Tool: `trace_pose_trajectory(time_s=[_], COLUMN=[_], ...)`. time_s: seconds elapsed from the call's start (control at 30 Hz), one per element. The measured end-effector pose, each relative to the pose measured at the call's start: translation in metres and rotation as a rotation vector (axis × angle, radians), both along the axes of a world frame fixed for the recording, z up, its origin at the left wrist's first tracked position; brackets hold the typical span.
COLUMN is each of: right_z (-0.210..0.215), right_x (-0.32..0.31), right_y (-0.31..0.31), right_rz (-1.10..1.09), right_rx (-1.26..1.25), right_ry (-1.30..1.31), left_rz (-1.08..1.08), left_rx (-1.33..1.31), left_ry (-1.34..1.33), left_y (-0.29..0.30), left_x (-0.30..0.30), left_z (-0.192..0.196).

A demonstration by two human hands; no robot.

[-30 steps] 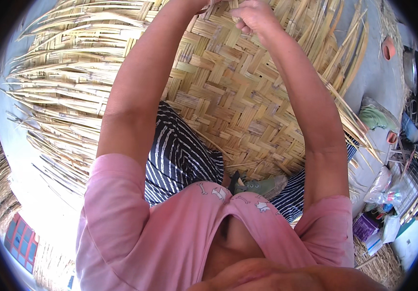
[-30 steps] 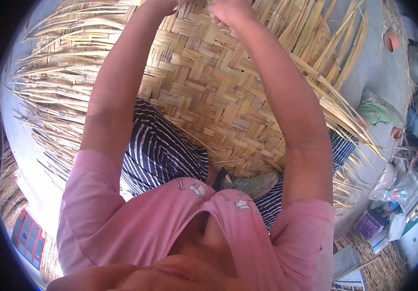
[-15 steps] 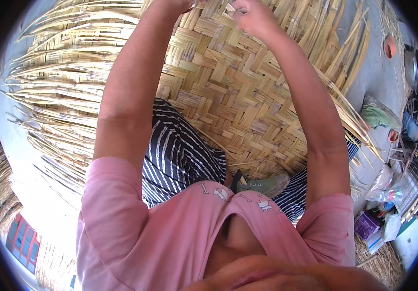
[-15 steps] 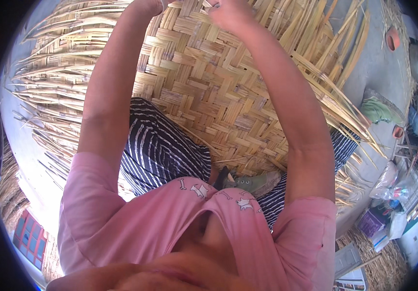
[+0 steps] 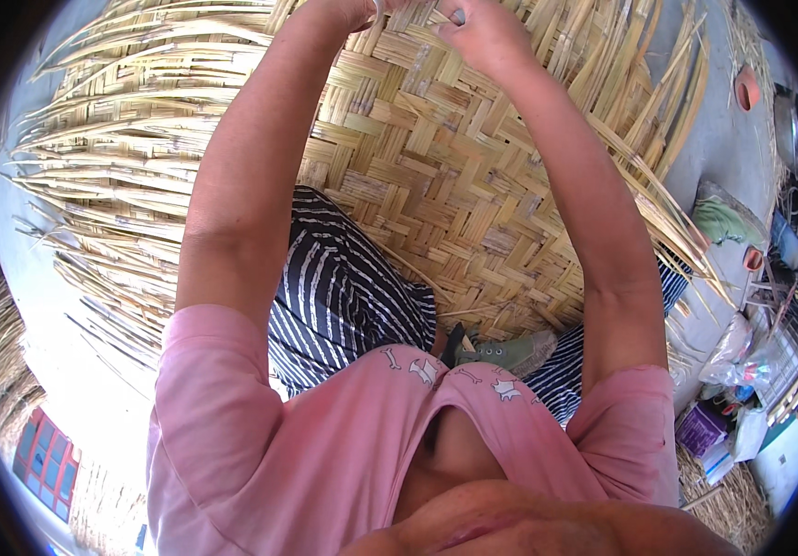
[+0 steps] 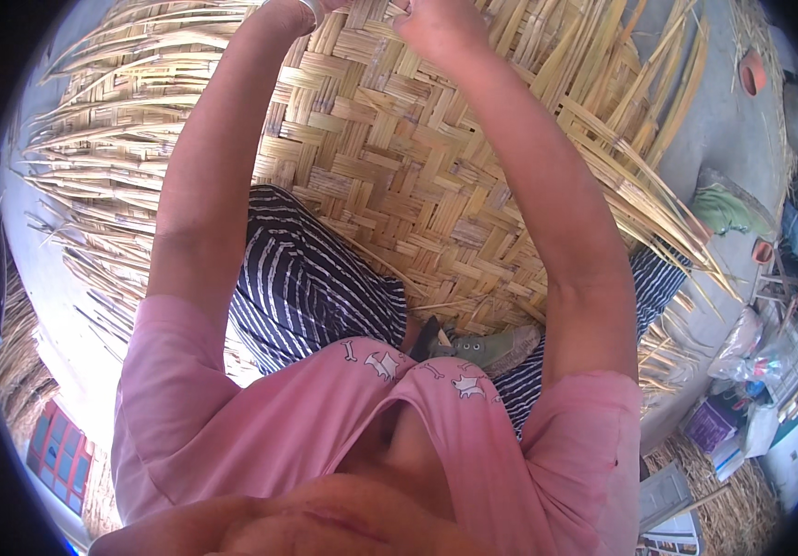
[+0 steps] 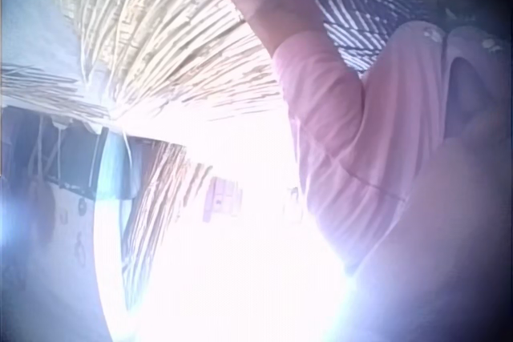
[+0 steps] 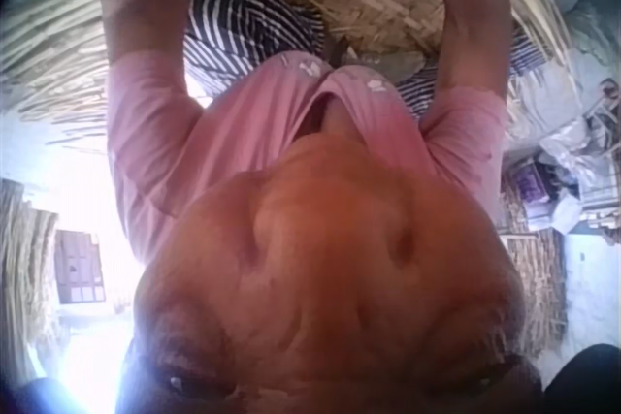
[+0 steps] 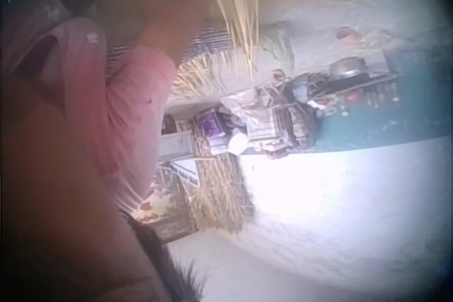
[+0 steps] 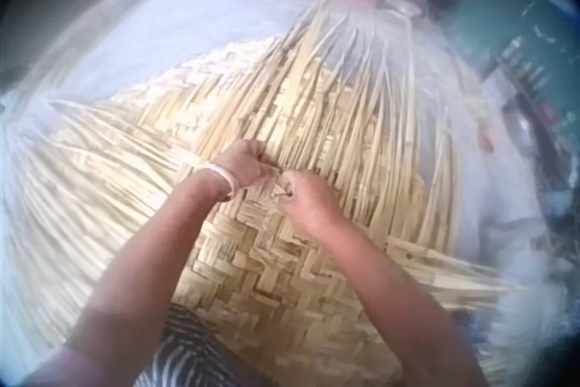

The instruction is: The person sits cross-legged on the floor and weaves thin dried palm leaves into a large circular mat. They interlace the leaves by hand, pulling them through the existing weave to expand the pattern.

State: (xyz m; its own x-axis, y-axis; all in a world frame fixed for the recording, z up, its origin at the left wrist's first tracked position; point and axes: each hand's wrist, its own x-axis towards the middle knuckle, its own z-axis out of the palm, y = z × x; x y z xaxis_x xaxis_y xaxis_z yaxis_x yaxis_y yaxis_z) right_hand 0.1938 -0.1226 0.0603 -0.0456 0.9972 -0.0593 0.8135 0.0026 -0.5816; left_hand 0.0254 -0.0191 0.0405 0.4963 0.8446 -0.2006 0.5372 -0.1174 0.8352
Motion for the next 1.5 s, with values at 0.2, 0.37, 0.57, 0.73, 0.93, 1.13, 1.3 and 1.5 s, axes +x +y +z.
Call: trace_pose_trajectory(time_s=[0.2,0.37,0.57,0.73,0.93,1.13,1.3,1.5], right_z=[0.002,0.018,0.036,0.038,0.026,-0.032,-0.021,-0.006], right_x=[-0.009,-0.015,-0.018,-0.014,-0.012,0.029,0.019,0.01], right_y=[-0.004,0.003,0.015,0.018,0.011,0.015,0.016,0.016], right_rz=[-0.018,-0.05,-0.079,-0.049,-0.126,-0.229,-0.33,-0.129], right_rx=[0.121,-0.117,-0.341,-0.383,-0.341,-0.312,-0.32,-0.329], right_ry=[-0.088,-0.179,-0.207,-0.079,0.02,0.595,0.541,0.352], left_rz=[0.046,0.036,0.042,0.021,0.041,0.128,0.081,0.038], left_rx=[-0.041,-0.033,-0.016,-0.026,0.013,-0.008,-0.041,-0.277], left_ry=[-0.005,0.028,0.087,0.078,0.149,0.084,0.114,-0.047], left_y=[0.0,0.001,-0.003,0.0,0.007,0.006,0.003,0.006], left_x=[0.001,0.001,0.002,0.001,0.006,0.012,0.01,0.0], left_z=[0.0,0.0,0.009,0.006,-0.007,-0.021,-0.002,0.009])
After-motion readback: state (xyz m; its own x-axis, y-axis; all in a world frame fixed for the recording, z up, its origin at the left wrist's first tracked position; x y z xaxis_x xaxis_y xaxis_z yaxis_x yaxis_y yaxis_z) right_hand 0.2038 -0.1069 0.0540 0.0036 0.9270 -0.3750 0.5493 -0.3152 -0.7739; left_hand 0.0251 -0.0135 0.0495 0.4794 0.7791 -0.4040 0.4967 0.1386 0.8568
